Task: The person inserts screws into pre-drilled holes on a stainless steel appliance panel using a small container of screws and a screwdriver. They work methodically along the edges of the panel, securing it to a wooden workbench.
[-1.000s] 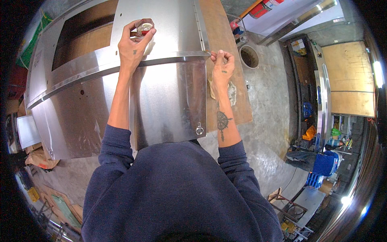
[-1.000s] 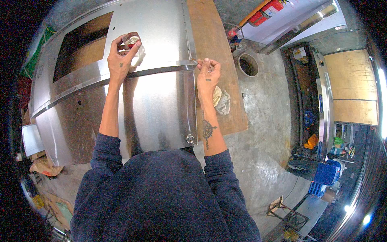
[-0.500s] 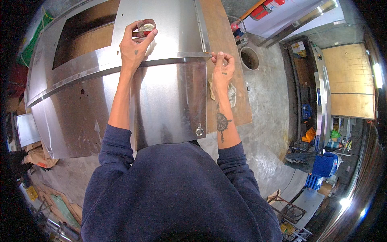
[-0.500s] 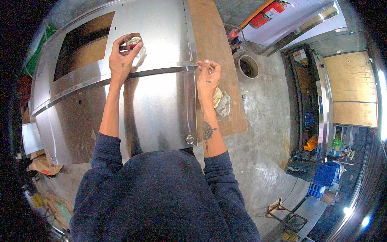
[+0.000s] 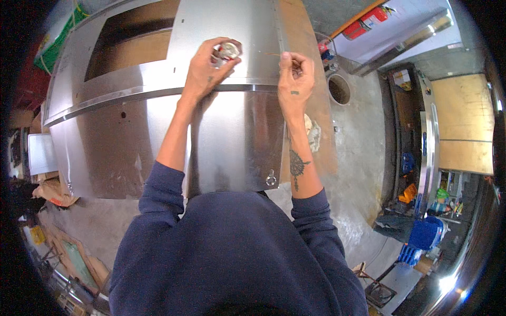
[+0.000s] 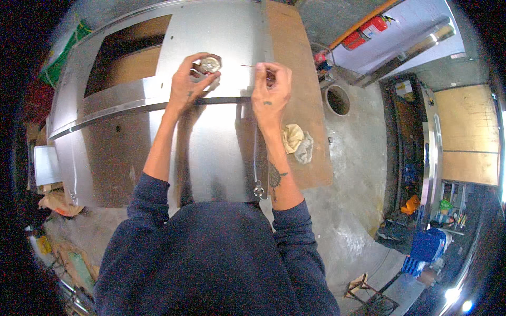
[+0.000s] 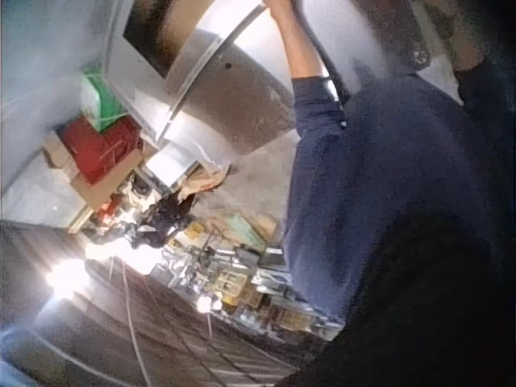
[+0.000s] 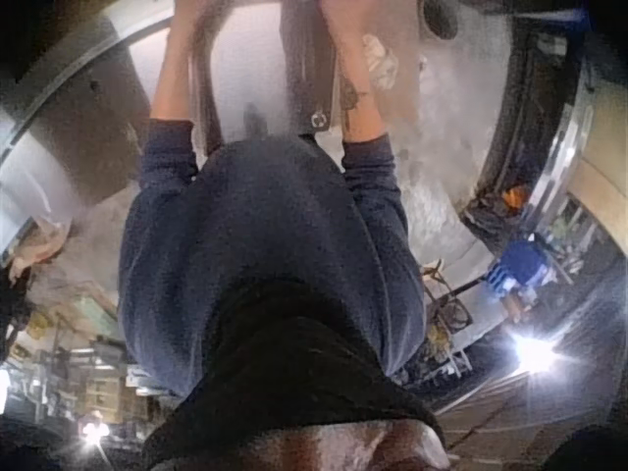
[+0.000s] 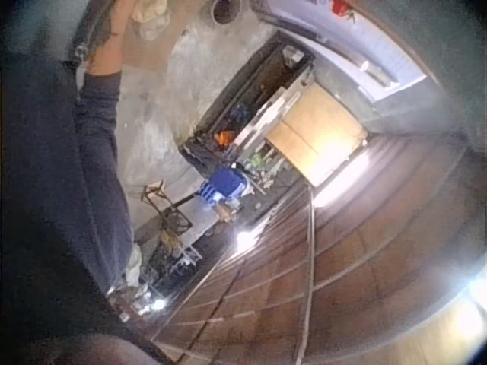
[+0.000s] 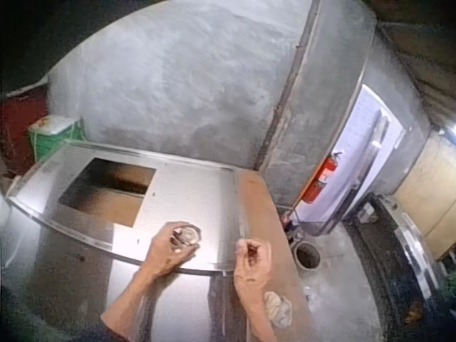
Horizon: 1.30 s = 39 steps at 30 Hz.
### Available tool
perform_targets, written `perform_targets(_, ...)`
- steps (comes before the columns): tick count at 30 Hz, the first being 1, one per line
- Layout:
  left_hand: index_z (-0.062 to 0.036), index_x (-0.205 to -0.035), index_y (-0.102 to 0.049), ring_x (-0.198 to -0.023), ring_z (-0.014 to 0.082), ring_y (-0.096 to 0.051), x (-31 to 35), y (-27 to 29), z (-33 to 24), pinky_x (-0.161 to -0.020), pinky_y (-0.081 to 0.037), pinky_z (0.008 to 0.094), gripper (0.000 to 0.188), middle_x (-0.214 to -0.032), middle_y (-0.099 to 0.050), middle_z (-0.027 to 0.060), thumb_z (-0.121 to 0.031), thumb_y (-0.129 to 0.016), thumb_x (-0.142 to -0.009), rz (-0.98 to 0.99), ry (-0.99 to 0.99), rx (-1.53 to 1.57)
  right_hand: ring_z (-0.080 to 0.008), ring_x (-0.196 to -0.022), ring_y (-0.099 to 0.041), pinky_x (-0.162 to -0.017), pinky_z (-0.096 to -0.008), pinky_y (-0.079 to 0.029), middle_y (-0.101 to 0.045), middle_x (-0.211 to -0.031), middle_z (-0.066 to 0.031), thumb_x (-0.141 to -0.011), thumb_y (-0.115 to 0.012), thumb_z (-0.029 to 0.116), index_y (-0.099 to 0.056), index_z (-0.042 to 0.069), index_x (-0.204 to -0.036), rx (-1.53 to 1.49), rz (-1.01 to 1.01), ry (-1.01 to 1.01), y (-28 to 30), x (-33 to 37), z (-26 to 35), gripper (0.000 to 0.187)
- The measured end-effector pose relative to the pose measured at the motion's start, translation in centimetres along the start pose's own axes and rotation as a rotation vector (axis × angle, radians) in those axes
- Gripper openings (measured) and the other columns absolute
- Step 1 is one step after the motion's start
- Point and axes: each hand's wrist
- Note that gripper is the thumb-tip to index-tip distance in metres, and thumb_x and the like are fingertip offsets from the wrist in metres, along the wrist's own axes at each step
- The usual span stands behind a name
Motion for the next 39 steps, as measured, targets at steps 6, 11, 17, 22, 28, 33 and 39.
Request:
perform_targets(6,-0.0115,-0.135,-0.069,-0.117,0.0262,-0.072,0.2,0.2,-0.6,-0.092,-0.066,0.0404,0.054,-0.130,-0.073,0.0077,-0.028,-0.091,-0.088,0.082,-0.058,-0.018,-0.0202,-0.085,-0.063,-0.076,-0.0335,-0.055,-0.062,-0.110,-0.0134,-0.104,-0.077,0.019,-0.077,0.000,-0.112,0.030,0.214,0.062,-3.9,0.1,2.9,0.020)
perform_targets(11,-0.0109,-0.133,-0.069,-0.120,0.0289,-0.070,0.0,0.4,-0.8,-0.101,-0.063,0.0425,0.052,-0.131,-0.072,0.0081,-0.023,-0.092,-0.087,0.054,-0.107,-0.008,-0.0210,-0.085,-0.061,-0.076,-0.0352,-0.055,-0.060,-0.111,-0.0152,-0.105,-0.075,0.020,-0.078,-0.001,-0.112,0.049,0.294,0.043,-4.6,0.7,1.7,0.023)
perform_targets(17,-0.0096,-0.132,-0.069,-0.120,0.0291,-0.070,0.3,0.2,-1.2,-0.099,-0.063,0.0423,0.052,-0.131,-0.073,0.0094,-0.021,-0.092,-0.087,0.062,-0.056,-0.014,-0.0180,-0.083,-0.060,-0.074,-0.0339,-0.053,-0.061,-0.109,-0.0123,-0.103,-0.078,0.021,-0.078,-0.001,-0.110,0.046,0.269,0.005,-4.3,0.7,1.7,0.024)
perform_targets(22,-0.0102,-0.133,-0.070,-0.112,0.0252,-0.072,0.0,0.2,-1.2,-0.091,-0.065,0.0391,0.055,-0.131,-0.073,0.0082,-0.022,-0.094,-0.085,0.055,-0.061,-0.037,-0.0145,-0.079,-0.058,-0.073,-0.0325,-0.053,-0.061,-0.109,-0.0108,-0.103,-0.079,0.022,-0.079,0.000,-0.111,-0.013,0.207,-0.111,-4.0,0.5,2.0,0.024)
perform_targets(28,-0.0097,-0.137,-0.068,-0.101,0.0198,-0.074,0.3,0.2,-1.0,-0.086,-0.064,0.0365,0.062,-0.131,-0.075,0.0066,-0.019,-0.096,-0.083,0.099,-0.047,-0.021,-0.0151,-0.077,-0.058,-0.070,-0.0329,-0.053,-0.061,-0.108,-0.0114,-0.103,-0.078,0.022,-0.080,0.000,-0.111,-0.017,0.144,0.050,-5.3,0.1,1.6,0.023)
perform_targets(33,-0.0107,-0.135,-0.070,-0.104,0.0246,-0.075,0.2,0.3,-0.9,-0.088,-0.065,0.0392,0.055,-0.129,-0.076,0.0079,-0.023,-0.093,-0.087,0.098,-0.037,0.037,-0.0171,-0.080,-0.058,-0.071,-0.0332,-0.052,-0.061,-0.107,-0.0116,-0.102,-0.079,0.022,-0.081,0.002,-0.110,-0.050,0.212,-0.037,-5.8,1.0,2.0,0.022)
perform_targets(39,-0.0105,-0.135,-0.070,-0.104,0.0237,-0.075,0.4,0.3,-1.1,-0.089,-0.065,0.0388,0.056,-0.128,-0.076,0.0073,-0.021,-0.093,-0.085,0.088,-0.043,0.051,-0.0209,-0.085,-0.060,-0.073,-0.0351,-0.052,-0.060,-0.106,-0.0126,-0.101,-0.080,0.020,-0.081,0.004,-0.111,-0.050,0.173,0.057,-5.2,0.9,2.5,0.019)
Point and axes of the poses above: each hand's wrist, its own x-axis away from the middle knuckle, its own y-axis out of the back of the hand, z = x × y
